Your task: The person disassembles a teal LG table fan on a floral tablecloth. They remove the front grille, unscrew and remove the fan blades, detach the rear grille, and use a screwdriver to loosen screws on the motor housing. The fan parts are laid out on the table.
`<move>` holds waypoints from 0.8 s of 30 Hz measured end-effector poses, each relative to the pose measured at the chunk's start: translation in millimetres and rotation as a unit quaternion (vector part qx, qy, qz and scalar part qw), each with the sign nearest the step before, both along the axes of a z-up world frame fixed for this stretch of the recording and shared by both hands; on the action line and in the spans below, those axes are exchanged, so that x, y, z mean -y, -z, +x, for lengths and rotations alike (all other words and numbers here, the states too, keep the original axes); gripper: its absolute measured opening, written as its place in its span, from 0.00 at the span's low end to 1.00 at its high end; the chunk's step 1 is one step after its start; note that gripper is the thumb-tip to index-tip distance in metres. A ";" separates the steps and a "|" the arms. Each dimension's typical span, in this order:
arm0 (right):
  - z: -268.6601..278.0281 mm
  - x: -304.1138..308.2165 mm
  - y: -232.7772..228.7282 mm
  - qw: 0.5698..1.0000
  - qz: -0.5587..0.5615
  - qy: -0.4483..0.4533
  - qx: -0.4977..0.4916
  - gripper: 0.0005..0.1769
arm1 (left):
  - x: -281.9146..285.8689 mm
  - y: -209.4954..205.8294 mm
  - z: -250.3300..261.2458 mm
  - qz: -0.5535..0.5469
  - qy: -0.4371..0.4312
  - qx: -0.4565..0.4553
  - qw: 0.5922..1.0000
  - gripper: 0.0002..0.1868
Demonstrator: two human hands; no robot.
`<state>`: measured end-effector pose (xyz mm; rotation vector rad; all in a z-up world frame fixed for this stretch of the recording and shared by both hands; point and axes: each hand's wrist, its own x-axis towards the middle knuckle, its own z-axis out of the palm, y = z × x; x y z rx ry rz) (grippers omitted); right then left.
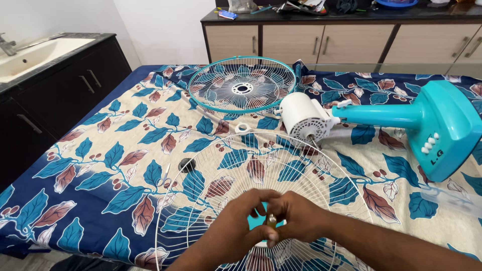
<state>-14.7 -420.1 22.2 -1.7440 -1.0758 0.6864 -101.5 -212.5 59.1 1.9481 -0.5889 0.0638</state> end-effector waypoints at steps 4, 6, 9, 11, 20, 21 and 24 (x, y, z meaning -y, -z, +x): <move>-2.0 5.1 -0.8 1.000 -0.016 -0.013 -0.010 0.10 | -3.6 -5.4 -5.5 0.029 0.075 0.075 0.994 0.11; -3.8 3.1 -2.1 0.998 -0.011 -0.013 -0.063 0.09 | -1.7 -9.4 -7.7 0.043 0.051 0.048 0.997 0.08; -4.3 0.1 -4.9 0.992 -0.003 0.016 -0.121 0.12 | 1.5 -17.5 -4.9 0.080 -0.016 -0.006 0.997 0.11; -4.1 -1.6 -5.9 0.987 0.038 0.034 -0.152 0.20 | 3.5 -21.6 -5.3 0.081 -0.043 -0.074 0.993 0.16; 0.6 7.3 -4.9 0.996 0.001 0.004 -0.092 0.12 | -5.0 -20.4 -8.6 0.000 0.098 0.193 0.976 0.20; 1.2 8.9 -6.5 0.996 0.004 -0.023 -0.084 0.10 | -6.5 -18.4 -8.3 0.019 0.086 0.157 0.984 0.17; 1.3 10.6 -14.4 0.995 0.020 -0.089 -0.046 0.11 | -5.0 -13.8 -7.4 0.061 0.044 0.056 0.996 0.10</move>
